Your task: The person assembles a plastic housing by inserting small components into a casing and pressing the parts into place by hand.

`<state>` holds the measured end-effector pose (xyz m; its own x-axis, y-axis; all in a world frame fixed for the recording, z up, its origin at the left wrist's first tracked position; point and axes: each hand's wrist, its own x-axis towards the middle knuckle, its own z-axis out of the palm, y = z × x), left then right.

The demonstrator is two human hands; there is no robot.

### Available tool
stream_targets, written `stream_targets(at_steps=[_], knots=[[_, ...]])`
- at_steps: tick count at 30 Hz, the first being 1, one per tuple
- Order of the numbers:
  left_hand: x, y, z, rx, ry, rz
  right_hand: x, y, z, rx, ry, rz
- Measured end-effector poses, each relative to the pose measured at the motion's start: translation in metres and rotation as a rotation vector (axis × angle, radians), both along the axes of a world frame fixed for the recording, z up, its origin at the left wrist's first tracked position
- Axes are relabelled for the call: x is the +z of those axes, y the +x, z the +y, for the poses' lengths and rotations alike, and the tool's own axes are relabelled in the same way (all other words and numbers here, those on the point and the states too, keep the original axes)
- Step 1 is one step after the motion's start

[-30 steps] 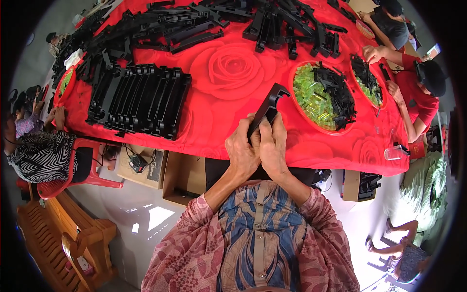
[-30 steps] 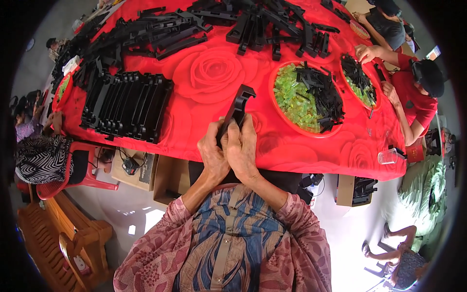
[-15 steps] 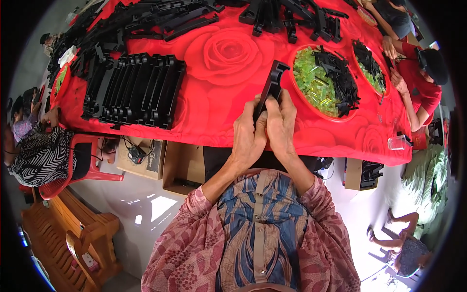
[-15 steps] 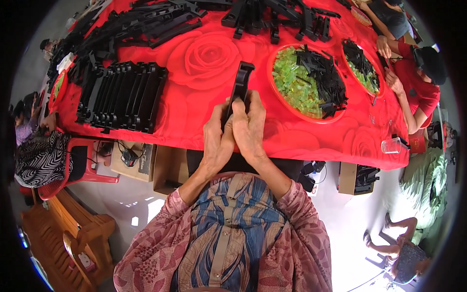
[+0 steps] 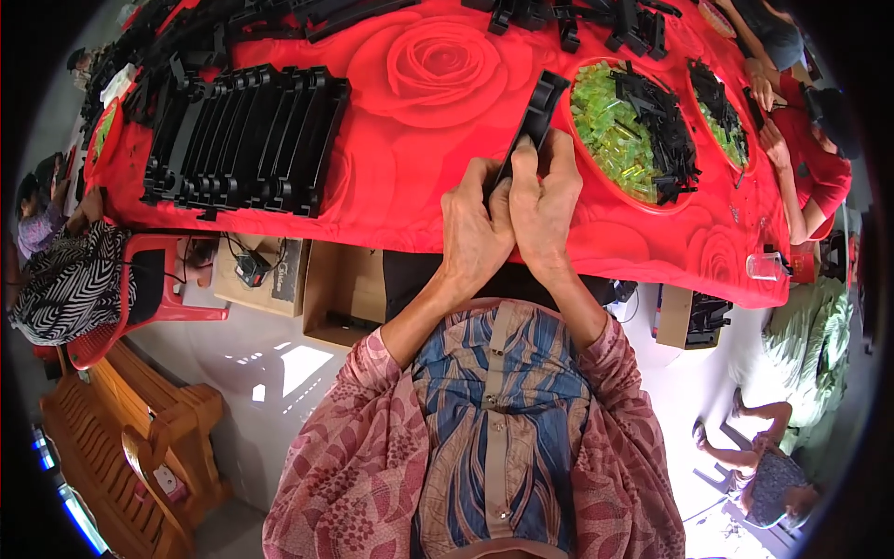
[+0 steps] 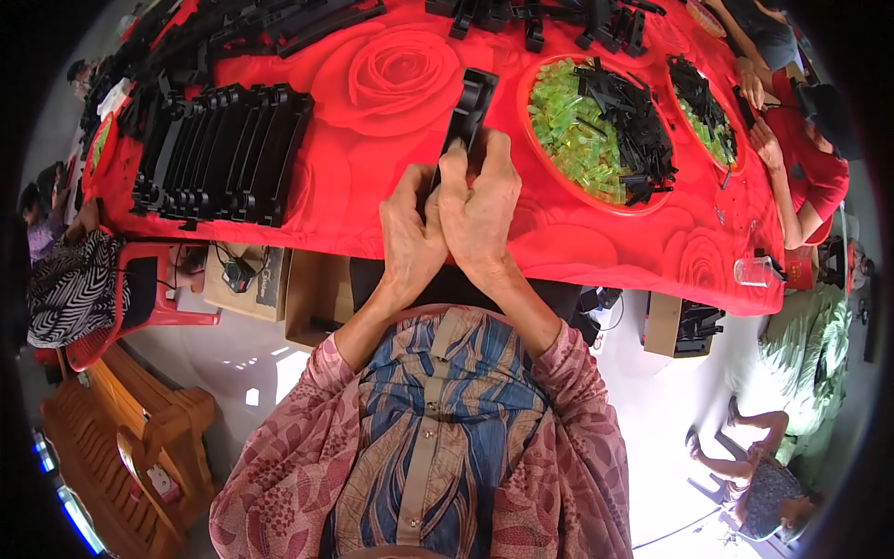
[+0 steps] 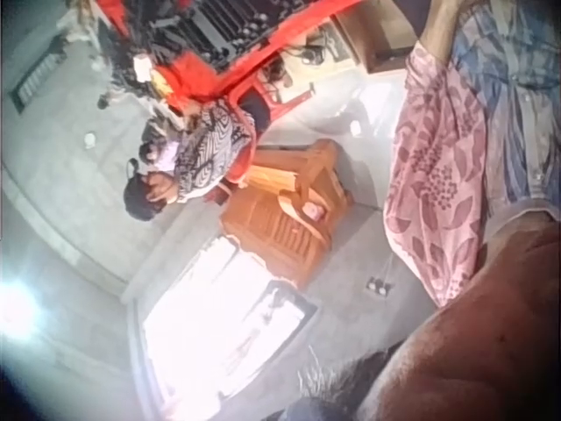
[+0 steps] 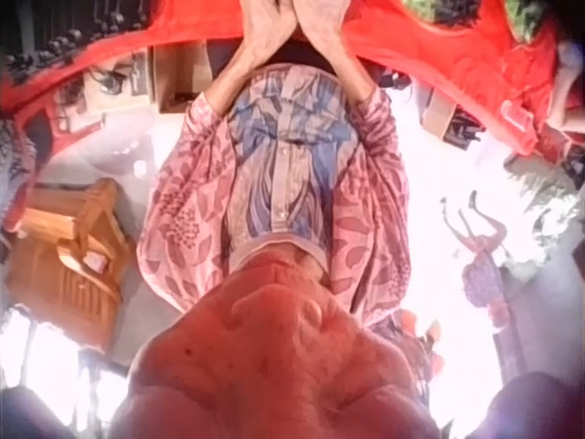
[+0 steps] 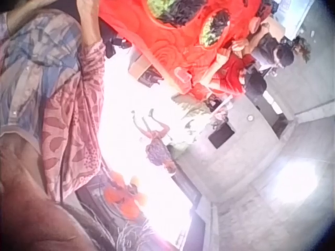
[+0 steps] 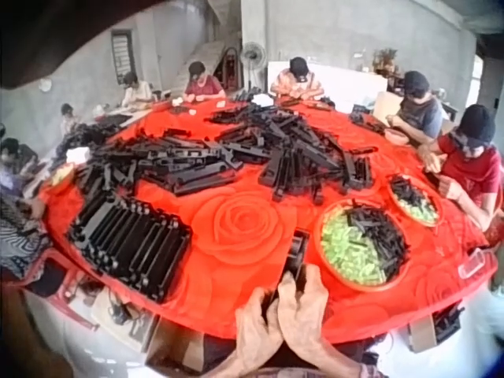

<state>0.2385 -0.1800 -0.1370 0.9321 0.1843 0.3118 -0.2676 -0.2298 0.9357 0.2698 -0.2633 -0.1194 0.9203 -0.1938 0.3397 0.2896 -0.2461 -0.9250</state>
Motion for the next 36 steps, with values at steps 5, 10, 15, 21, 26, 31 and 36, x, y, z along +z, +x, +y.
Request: stream_targets(at_steps=[5, 10, 15, 21, 26, 31, 36], knots=[[-0.009, -0.001, 0.002, 0.024, -0.12, -0.013, 0.002, -0.008, 0.004, 0.046, -0.034, 0.027], [-0.006, -0.007, 0.006, -0.1, -0.398, -0.021, 0.004, -0.023, 0.006, 0.138, 0.02, -0.113], [0.003, -0.012, 0.008, -0.116, -0.468, 0.053, 0.008, -0.03, 0.008, 0.183, 0.119, -0.055], [-0.003, -0.01, 0.007, -0.124, -0.508, 0.071, 0.01, -0.029, 0.01, 0.191, 0.169, -0.041], [-0.009, -0.007, -0.001, 0.01, -0.229, -0.126, 0.015, -0.025, 0.009, 0.126, 0.287, 0.093], [-0.006, -0.011, -0.001, 0.05, 0.04, -0.144, 0.017, -0.023, 0.001, 0.083, 0.251, 0.141], [-0.016, -0.011, -0.001, 0.119, 0.13, -0.203, 0.013, -0.021, 0.0, 0.148, 0.587, 0.238]])
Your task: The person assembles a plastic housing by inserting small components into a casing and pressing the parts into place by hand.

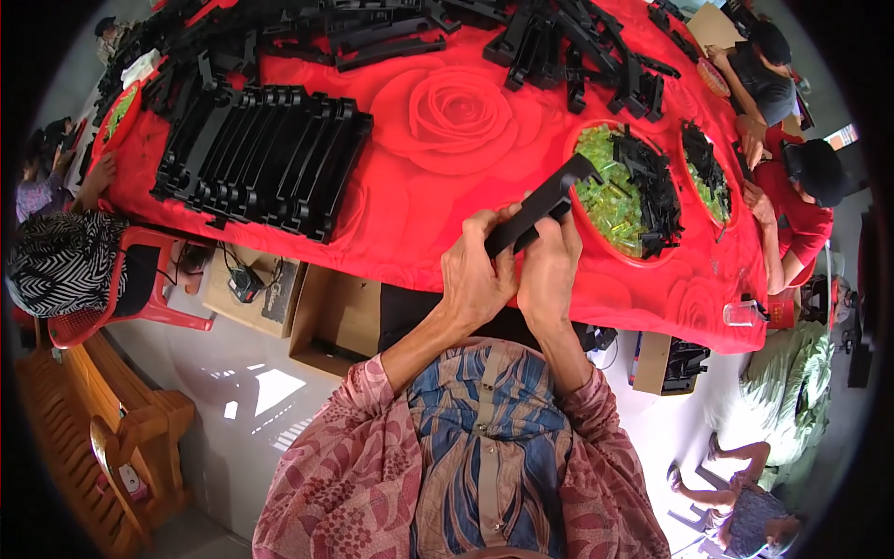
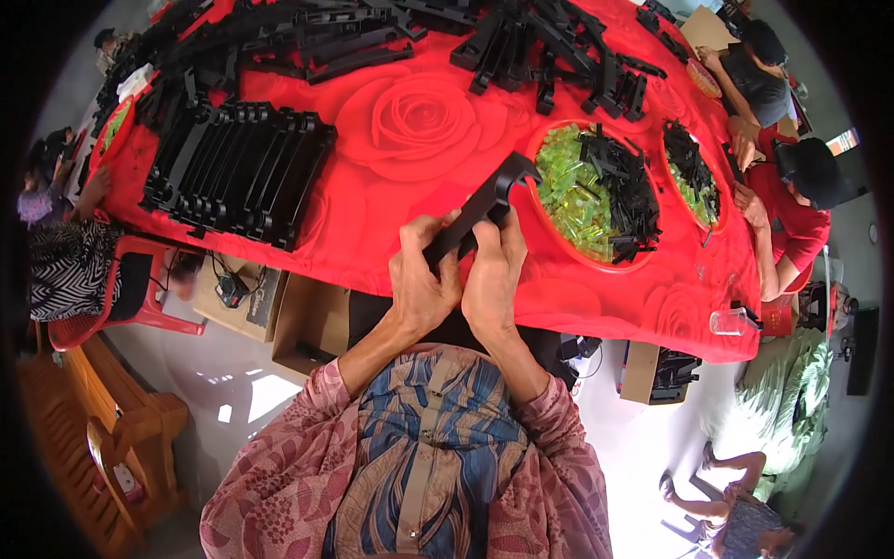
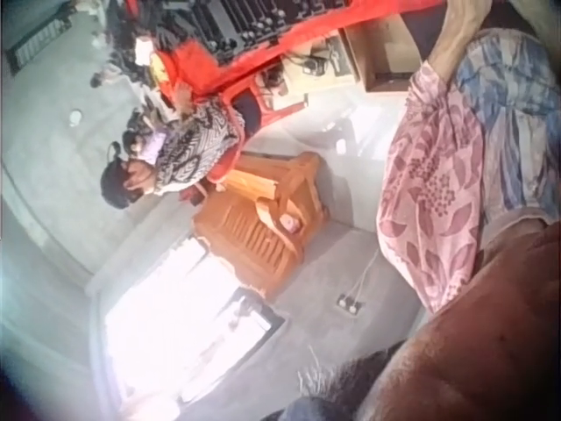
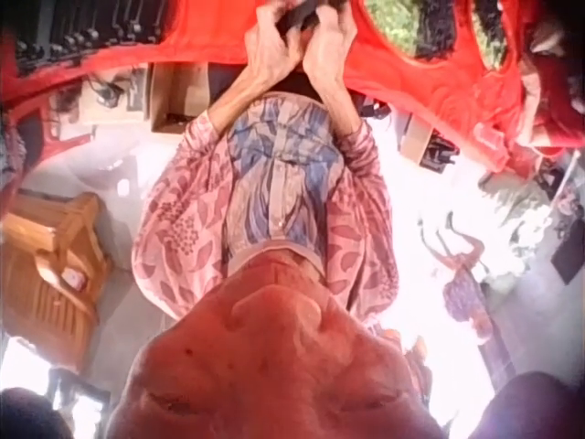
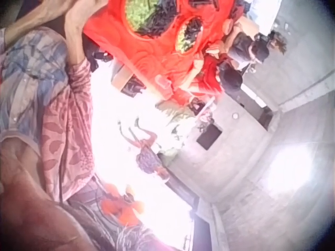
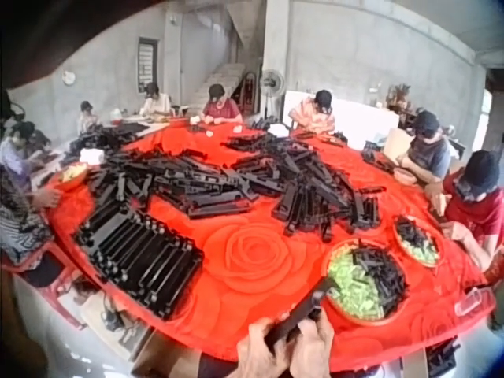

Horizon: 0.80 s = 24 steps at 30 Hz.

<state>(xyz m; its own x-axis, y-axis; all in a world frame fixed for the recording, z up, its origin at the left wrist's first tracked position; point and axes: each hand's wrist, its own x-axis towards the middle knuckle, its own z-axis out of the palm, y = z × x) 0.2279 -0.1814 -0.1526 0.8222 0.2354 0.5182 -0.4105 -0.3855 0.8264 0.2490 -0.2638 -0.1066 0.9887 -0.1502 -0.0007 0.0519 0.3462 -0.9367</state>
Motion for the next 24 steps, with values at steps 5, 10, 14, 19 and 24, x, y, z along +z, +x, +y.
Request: stream_targets(at_steps=[5, 10, 14, 19, 24], knots=[[-0.007, 0.002, 0.001, 0.045, 0.113, -0.098, -0.003, 0.005, -0.004, 0.078, 0.272, 0.103], [0.0, 0.006, -0.002, 0.039, 0.156, -0.085, -0.011, 0.013, -0.019, 0.168, 0.336, 0.118], [0.005, 0.007, 0.001, 0.005, 0.141, 0.049, -0.014, 0.014, -0.011, 0.012, 0.081, 0.104], [0.012, 0.009, 0.004, -0.068, 0.125, 0.173, -0.023, 0.009, -0.011, -0.032, -0.068, -0.036], [0.014, 0.006, 0.002, -0.07, 0.157, 0.199, -0.034, 0.006, -0.019, -0.044, -0.185, -0.033]])
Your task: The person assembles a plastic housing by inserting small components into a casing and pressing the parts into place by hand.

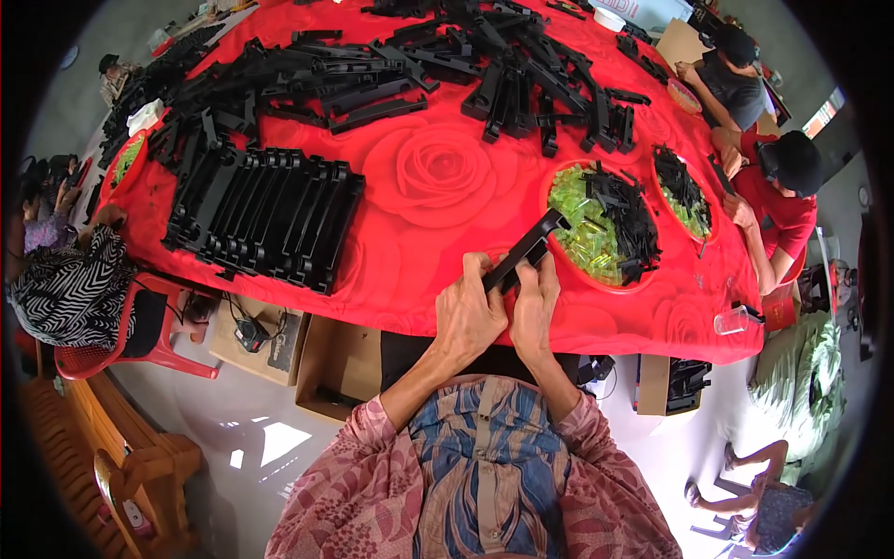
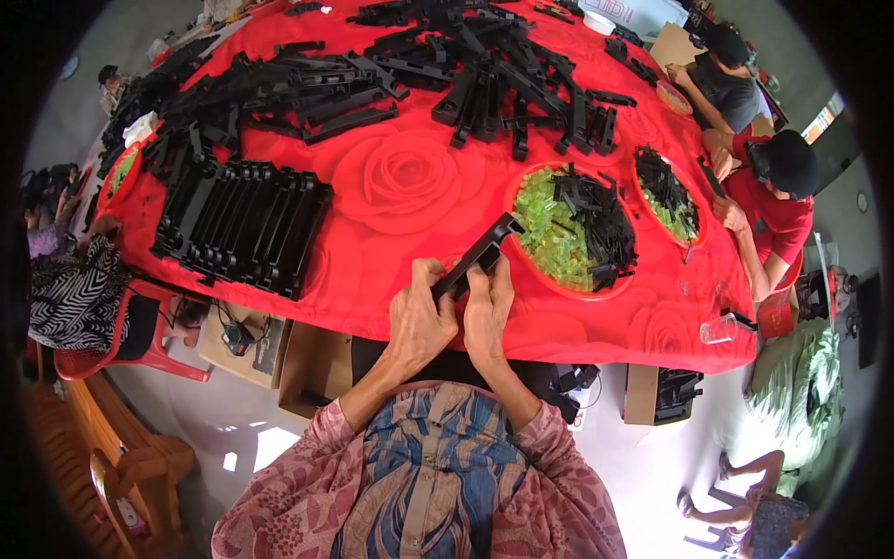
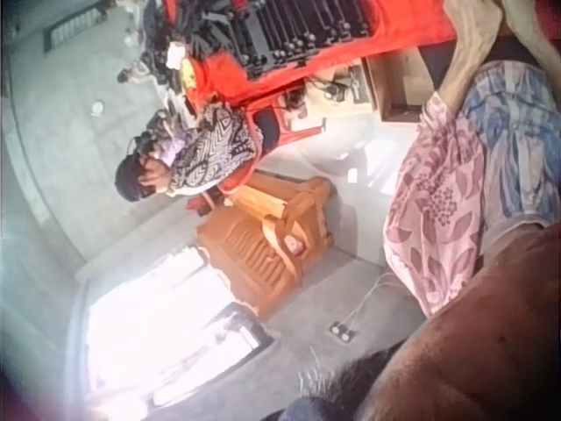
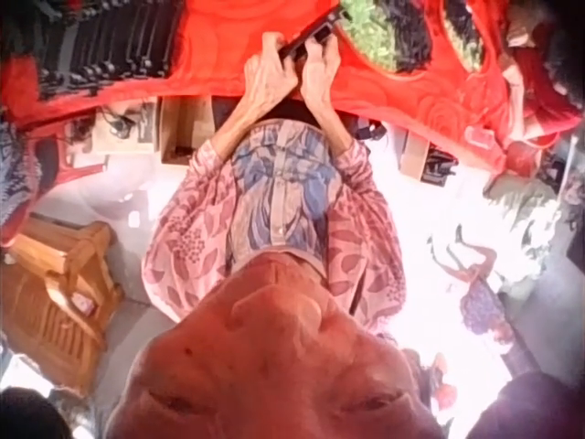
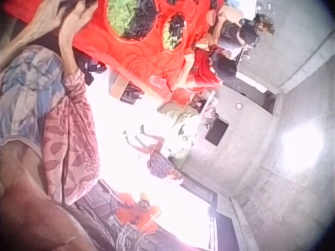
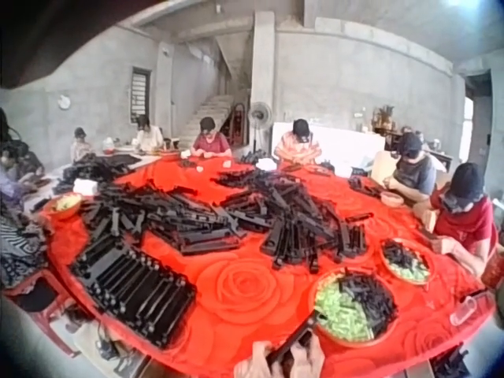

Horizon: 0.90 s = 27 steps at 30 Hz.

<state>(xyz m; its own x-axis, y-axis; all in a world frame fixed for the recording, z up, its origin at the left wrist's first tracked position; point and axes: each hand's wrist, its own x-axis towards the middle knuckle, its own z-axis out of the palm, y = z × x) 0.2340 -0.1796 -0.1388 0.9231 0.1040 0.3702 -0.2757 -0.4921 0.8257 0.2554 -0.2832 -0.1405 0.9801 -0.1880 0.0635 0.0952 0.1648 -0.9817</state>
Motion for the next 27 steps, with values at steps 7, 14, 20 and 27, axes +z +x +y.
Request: stream_targets(at_steps=[7, 14, 20, 27], knots=[[-0.001, -0.003, 0.003, 0.016, 0.019, 0.061, -0.007, 0.001, 0.001, 0.09, 0.11, -0.024], [-0.002, 0.006, 0.006, -0.003, -0.02, 0.114, 0.001, 0.005, -0.001, 0.081, 0.003, 0.003], [-0.001, 0.014, 0.023, -0.206, -0.078, 0.151, 0.004, 0.003, -0.018, -0.201, -0.867, -0.28], [0.021, 0.009, 0.033, -0.327, 0.106, 0.177, 0.059, -0.027, -0.018, -0.11, -1.479, -0.471]])
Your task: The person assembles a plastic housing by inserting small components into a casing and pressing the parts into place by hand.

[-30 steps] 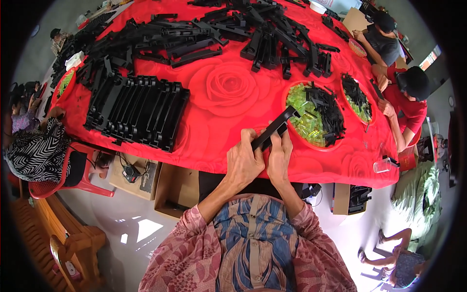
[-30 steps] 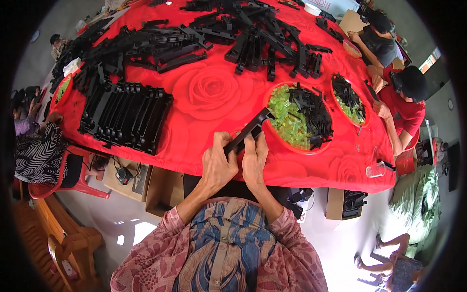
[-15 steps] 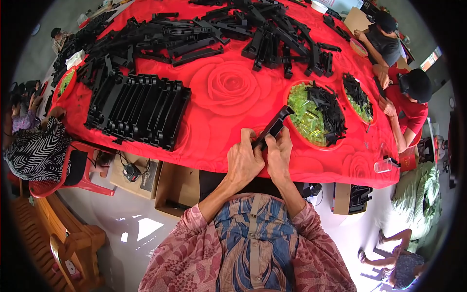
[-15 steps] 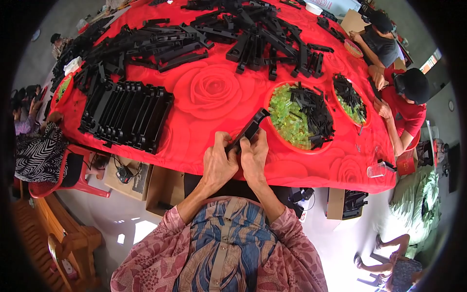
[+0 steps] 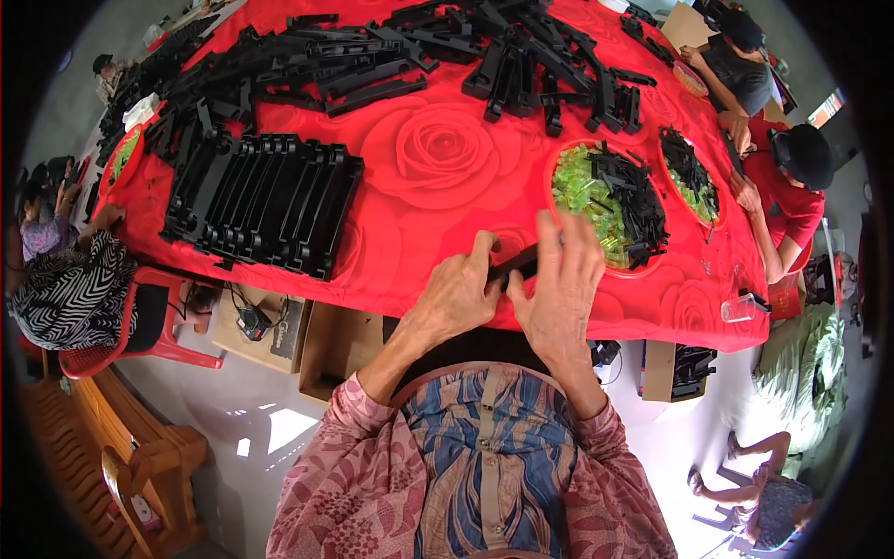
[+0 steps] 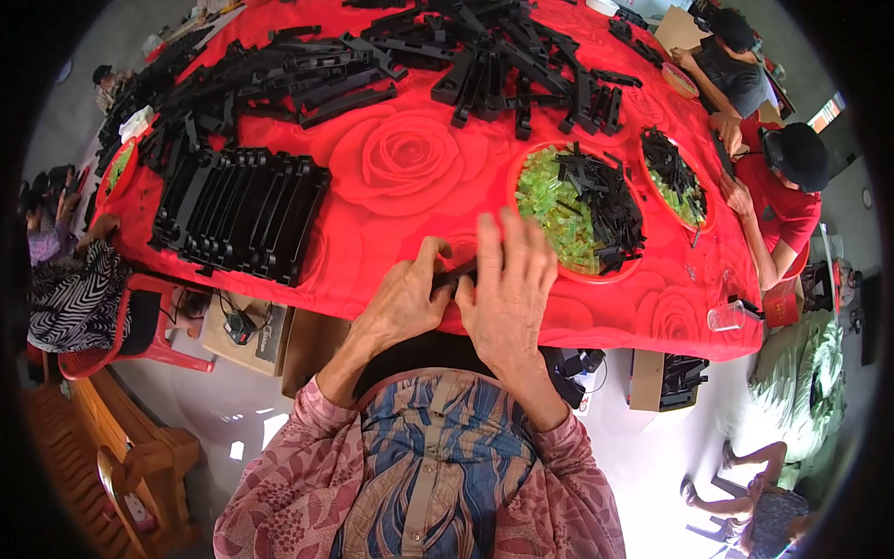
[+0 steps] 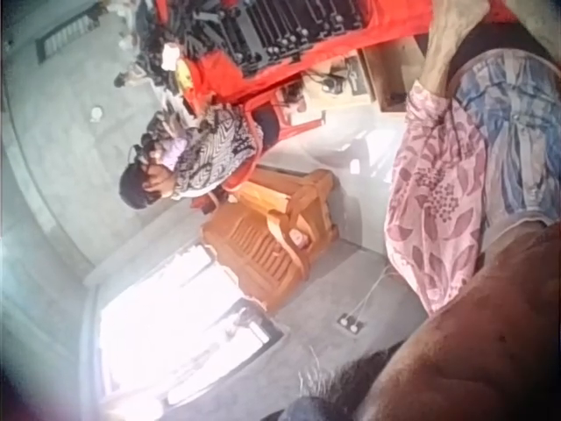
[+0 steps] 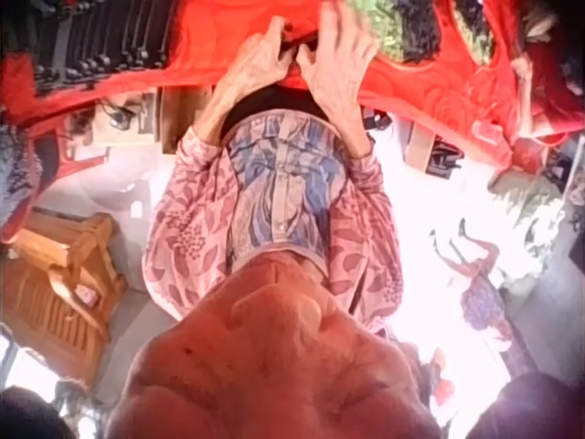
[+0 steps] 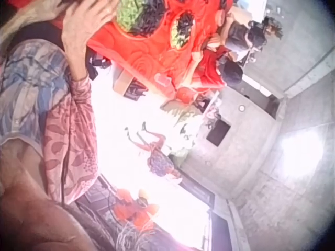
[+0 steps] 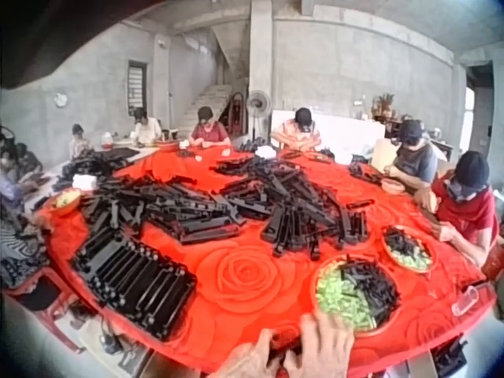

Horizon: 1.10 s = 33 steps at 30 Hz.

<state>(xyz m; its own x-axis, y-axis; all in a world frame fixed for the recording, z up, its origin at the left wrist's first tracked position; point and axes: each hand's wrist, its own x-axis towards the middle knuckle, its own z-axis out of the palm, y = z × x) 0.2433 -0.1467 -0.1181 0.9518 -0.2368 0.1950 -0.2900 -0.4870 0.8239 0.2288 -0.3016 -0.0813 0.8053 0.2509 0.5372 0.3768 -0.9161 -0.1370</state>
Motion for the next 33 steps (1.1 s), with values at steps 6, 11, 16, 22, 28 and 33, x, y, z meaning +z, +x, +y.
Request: stream_targets(at_steps=[6, 11, 16, 22, 28, 33], knots=[[0.021, 0.002, 0.021, -0.308, 0.306, -0.022, -0.001, -0.002, -0.016, 0.332, 0.09, 0.363], [0.039, 0.005, 0.027, -0.261, 0.483, -0.291, -0.01, 0.007, -0.019, 0.427, 0.242, 0.472], [0.014, 0.019, 0.032, 0.095, -0.465, -0.203, -0.011, 0.001, -0.015, 0.203, 0.719, 0.677], [-0.021, 0.01, 0.022, -0.099, -1.186, 0.113, -0.007, 0.001, -0.004, 0.141, 0.932, 0.645], [-0.017, 0.011, 0.014, -0.267, -1.161, 0.208, -0.015, -0.003, -0.001, 0.155, 0.918, 0.65], [-0.02, 0.015, 0.01, -0.229, -1.247, 0.315, -0.009, -0.01, 0.009, 0.155, 1.062, 0.778]])
